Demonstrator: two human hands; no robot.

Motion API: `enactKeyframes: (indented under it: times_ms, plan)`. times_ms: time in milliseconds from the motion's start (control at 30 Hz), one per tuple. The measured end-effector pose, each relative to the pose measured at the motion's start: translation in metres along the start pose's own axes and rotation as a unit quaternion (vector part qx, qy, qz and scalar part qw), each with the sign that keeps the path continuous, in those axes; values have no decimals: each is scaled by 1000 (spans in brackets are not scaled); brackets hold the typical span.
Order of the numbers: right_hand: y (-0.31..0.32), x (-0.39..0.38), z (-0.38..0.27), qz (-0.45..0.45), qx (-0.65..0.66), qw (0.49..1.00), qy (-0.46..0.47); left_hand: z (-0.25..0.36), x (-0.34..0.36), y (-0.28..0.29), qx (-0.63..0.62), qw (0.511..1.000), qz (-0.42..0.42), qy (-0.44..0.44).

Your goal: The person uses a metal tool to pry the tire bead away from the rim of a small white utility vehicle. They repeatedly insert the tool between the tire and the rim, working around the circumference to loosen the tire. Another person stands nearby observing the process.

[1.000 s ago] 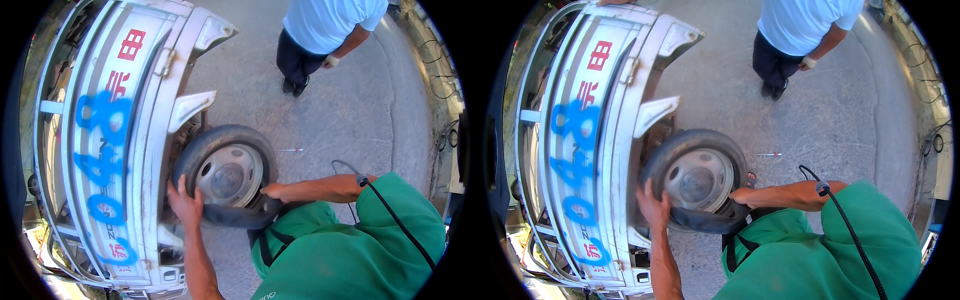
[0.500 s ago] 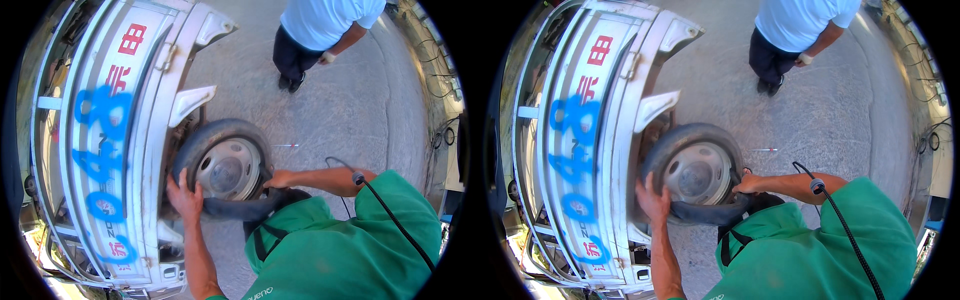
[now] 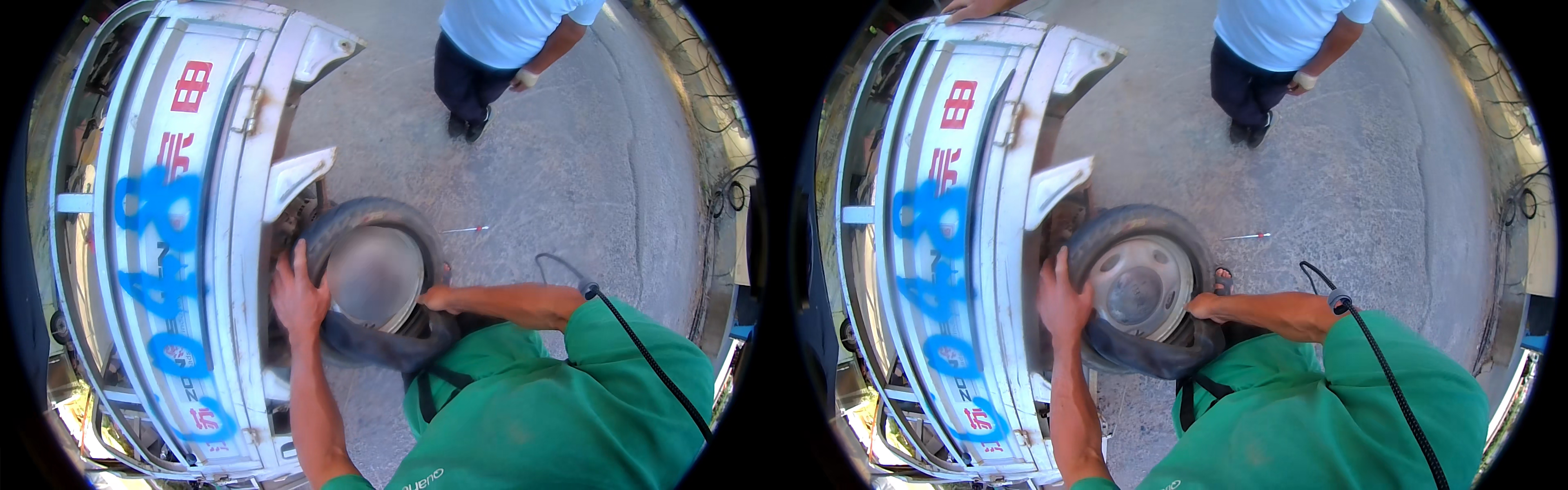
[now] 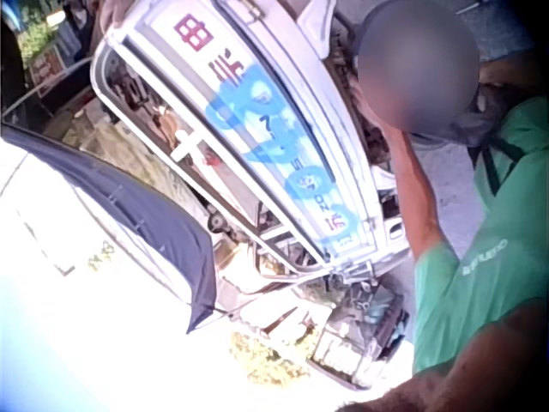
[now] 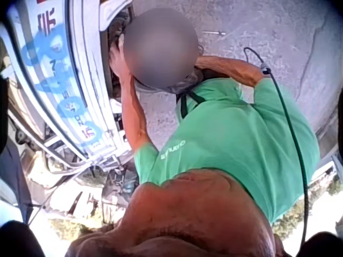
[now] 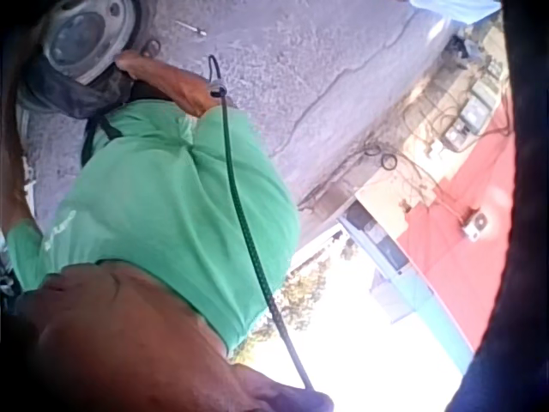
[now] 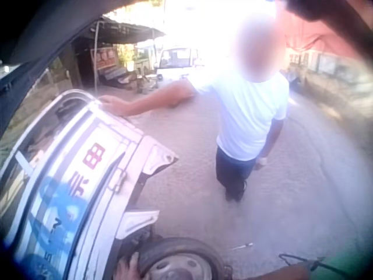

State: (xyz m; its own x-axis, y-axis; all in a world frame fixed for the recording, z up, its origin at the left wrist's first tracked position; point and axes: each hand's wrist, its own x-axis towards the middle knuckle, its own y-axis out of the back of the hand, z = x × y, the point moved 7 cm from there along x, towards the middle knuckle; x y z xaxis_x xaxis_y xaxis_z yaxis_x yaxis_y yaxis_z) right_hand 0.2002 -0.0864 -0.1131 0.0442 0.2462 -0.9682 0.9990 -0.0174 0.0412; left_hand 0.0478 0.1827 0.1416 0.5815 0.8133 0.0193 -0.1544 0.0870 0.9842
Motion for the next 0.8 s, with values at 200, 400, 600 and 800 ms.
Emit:
enactKeyframes:
  times_ms: [200,400,600,800]
  plan:
    - [45,-149,-53,-22,74,997,8,-18,-8,-7,0,999,-28,18]
    - [52,-177,-73,-47,22,997,50,-34,-27,0,-37,999,1,36]
    - [50,-125,-56,13,-184,981,55,-24,-14,1,-23,1000,-7,16]
    - [50,-58,-53,37,-94,995,2,-8,10,3,-6,999,-33,-7]
